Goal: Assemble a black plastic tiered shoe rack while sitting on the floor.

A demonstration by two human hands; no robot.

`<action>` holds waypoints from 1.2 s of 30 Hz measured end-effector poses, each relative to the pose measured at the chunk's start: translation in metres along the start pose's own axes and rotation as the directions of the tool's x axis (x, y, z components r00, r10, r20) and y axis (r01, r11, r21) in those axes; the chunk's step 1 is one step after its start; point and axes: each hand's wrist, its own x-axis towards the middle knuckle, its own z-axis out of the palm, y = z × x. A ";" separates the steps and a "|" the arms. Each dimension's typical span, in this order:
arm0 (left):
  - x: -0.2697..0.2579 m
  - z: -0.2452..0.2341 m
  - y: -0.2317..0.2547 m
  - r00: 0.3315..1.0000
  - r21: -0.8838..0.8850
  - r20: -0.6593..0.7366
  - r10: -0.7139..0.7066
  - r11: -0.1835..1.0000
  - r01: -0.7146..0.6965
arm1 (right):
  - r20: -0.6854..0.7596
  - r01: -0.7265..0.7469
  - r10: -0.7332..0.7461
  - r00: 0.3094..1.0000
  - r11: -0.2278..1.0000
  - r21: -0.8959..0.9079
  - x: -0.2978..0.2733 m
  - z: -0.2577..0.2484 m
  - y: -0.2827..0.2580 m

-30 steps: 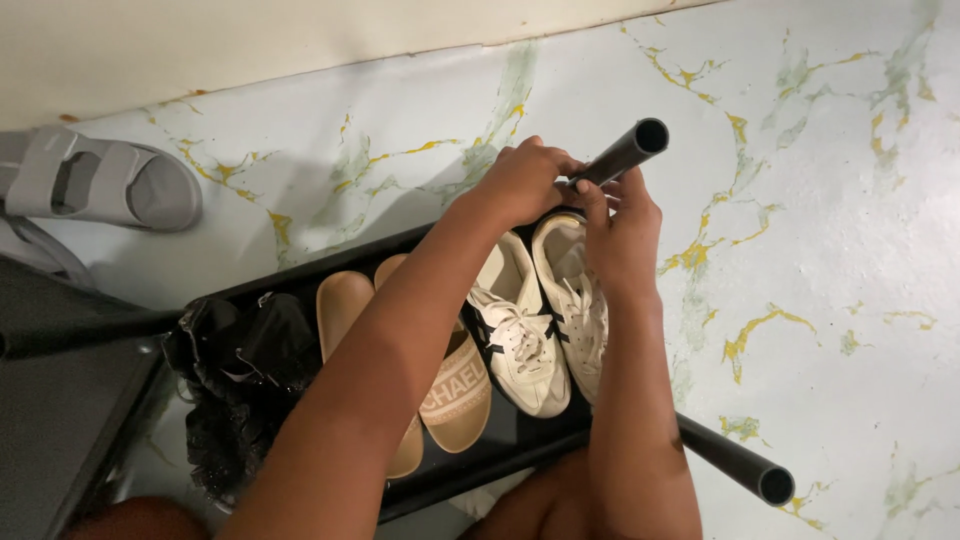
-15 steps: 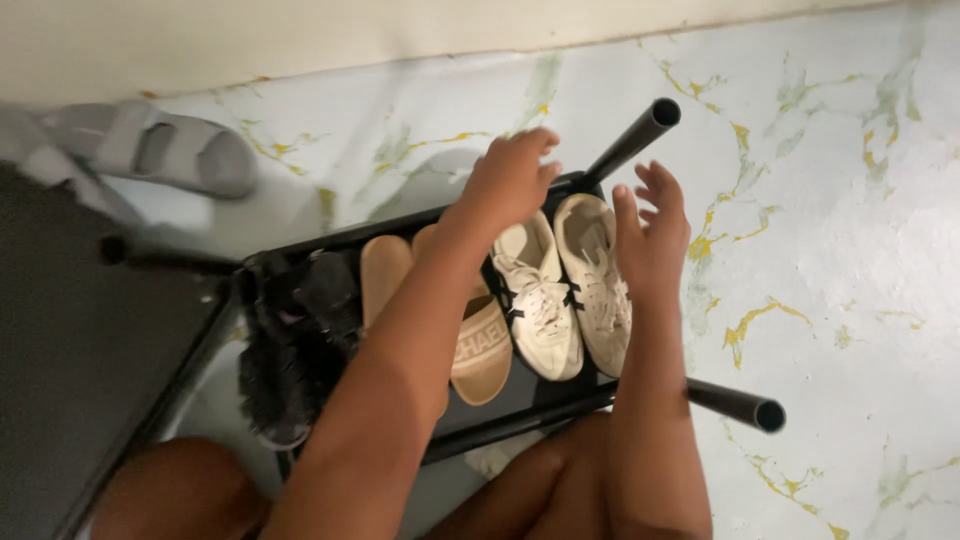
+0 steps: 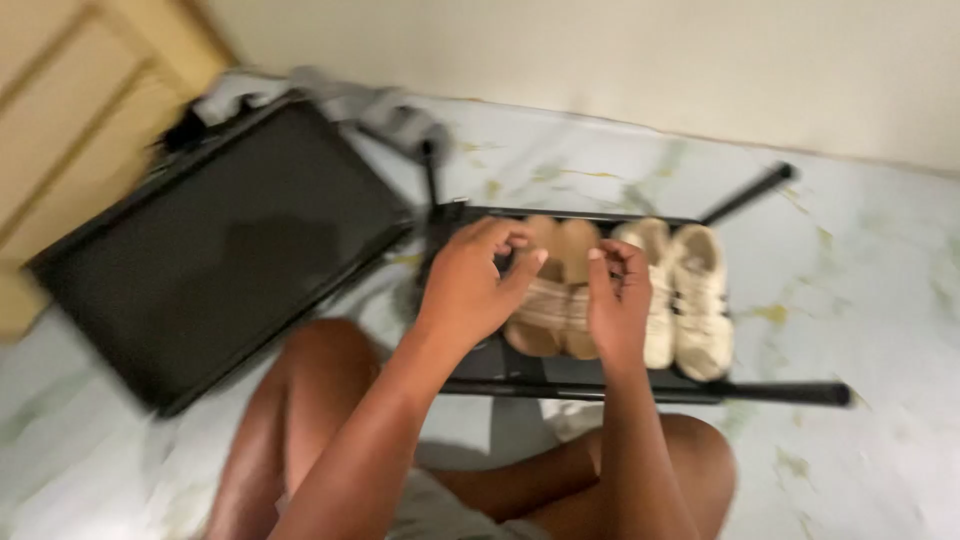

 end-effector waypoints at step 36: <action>-0.186 -0.128 -0.394 -0.022 -0.990 -0.115 -0.993 0.116 -0.076 | 0.812 -0.764 0.471 0.345 0.643 -0.049 -0.150 0.328 -0.054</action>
